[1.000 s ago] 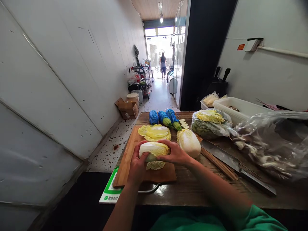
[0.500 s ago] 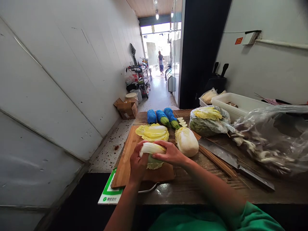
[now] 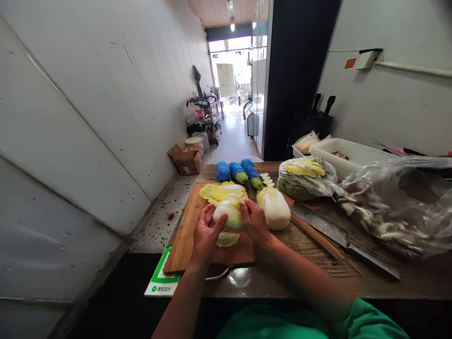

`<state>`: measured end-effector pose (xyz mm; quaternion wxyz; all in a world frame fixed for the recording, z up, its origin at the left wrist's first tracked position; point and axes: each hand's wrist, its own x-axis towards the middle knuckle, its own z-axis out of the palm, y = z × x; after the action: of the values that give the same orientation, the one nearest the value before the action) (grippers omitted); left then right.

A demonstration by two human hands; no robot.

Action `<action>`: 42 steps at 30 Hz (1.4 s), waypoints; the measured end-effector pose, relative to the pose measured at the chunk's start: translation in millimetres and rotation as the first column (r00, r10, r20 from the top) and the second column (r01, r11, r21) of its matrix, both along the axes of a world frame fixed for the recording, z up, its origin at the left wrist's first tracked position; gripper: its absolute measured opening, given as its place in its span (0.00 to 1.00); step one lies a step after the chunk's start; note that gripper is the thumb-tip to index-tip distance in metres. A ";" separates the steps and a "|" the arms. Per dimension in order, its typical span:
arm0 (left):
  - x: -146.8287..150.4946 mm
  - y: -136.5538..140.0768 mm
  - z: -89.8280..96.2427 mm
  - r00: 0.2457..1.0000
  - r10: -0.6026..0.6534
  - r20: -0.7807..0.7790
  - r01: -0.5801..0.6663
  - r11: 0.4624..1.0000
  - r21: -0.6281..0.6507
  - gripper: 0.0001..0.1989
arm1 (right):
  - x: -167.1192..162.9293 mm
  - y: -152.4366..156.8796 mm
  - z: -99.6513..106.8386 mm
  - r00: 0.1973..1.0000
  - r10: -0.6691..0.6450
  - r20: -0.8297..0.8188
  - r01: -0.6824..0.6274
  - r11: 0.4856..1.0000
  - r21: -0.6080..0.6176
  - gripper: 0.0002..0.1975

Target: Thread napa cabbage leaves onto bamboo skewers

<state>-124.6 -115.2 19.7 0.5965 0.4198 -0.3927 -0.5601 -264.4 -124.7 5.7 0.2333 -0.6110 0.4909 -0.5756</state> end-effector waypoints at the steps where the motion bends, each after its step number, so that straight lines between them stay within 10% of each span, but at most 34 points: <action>1: -0.8 1.5 0.7 1.000 -0.004 0.008 0.004 1.000 -0.009 0.29 | -0.4 -0.4 -0.6 1.000 -0.012 0.019 0.012 1.000 0.006 0.17; 8: -5.7 5.4 0.3 0.999 0.049 -0.002 -0.049 0.992 -0.115 0.27 | -7.7 -0.5 0.3 0.984 0.173 0.034 -0.175 0.983 0.049 0.21; 15: -6.1 10.2 4.9 0.998 -0.027 0.055 0.038 0.980 -0.196 0.31 | -20.6 -1.8 0.5 0.852 0.482 0.206 -0.516 0.840 0.169 0.35; 29: -7.3 7.6 11.2 0.973 0.035 0.230 0.010 0.982 -0.191 0.23 | -24.1 -2.3 0.2 0.701 0.497 0.512 -0.650 0.740 0.172 0.30; 35: -2.9 -2.2 5.0 0.952 0.047 0.302 -0.019 0.995 -0.097 0.21 | -24.4 -1.7 1.4 0.688 0.450 0.569 -0.641 0.744 0.187 0.29; 42: -11.9 -11.7 13.8 0.777 0.213 0.593 -0.082 0.967 -0.240 0.13 | -16.0 -6.0 -2.8 0.777 0.221 0.590 -0.431 0.869 0.243 0.35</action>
<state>-136.6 -126.9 33.4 0.5178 0.5462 -0.5851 -0.3020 -280.4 -130.7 2.9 0.5697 -0.4445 0.3865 -0.5731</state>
